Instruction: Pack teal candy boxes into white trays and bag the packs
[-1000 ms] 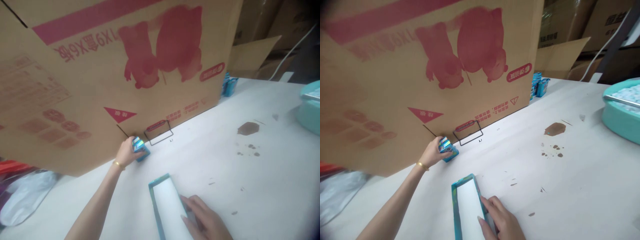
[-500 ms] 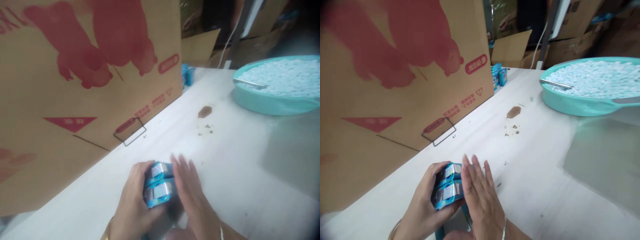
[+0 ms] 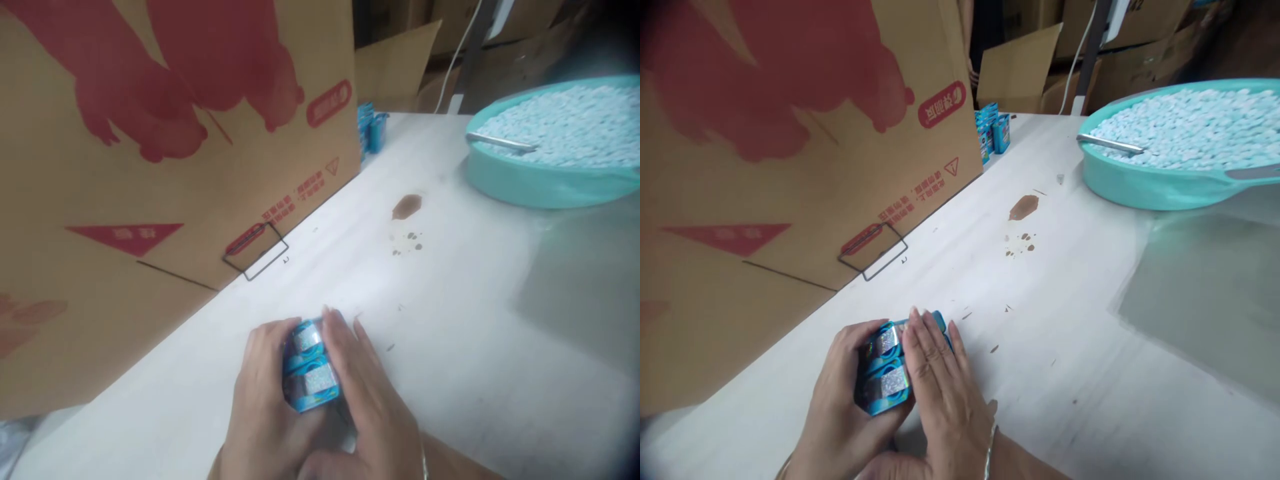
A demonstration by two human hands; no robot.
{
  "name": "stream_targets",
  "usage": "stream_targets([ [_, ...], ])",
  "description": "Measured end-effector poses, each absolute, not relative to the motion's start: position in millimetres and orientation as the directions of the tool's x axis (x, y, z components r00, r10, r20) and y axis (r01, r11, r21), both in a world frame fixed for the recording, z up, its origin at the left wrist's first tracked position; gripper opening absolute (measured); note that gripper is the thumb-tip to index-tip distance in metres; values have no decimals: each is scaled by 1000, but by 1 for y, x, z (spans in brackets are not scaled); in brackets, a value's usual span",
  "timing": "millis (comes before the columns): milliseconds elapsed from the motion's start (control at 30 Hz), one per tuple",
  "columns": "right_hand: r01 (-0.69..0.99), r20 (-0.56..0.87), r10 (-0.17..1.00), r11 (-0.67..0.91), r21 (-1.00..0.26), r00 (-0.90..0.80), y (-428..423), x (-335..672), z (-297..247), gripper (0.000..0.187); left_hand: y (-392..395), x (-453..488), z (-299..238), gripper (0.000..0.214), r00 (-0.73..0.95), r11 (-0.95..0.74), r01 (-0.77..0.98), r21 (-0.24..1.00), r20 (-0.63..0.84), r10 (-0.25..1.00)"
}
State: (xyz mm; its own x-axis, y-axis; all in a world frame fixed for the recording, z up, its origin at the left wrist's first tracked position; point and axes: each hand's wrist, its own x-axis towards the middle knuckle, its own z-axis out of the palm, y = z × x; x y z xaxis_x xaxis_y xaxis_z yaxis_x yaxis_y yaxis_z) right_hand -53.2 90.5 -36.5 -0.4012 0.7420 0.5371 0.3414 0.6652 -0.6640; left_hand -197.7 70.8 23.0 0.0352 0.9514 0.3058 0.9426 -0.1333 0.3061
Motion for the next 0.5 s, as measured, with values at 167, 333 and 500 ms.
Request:
stream_targets([
  [167, 306, 412, 686, 673, -673, -600, 92, -55, -61, 86, 53, -223, 42, 60, -197, 70, 930, 361, 328, 924],
  [333, 331, 225, 711, 552, -765, -667, 90, -62, -100, 86, 36, -247, 48, 65, -336, 251, 896, 366, 192, 922],
  [500, 320, 210, 681, 565, -760, -702, 73, -67, -103, 79, 40, -242, 31, 60, -220, 206, 962, 177, 62, 974],
])
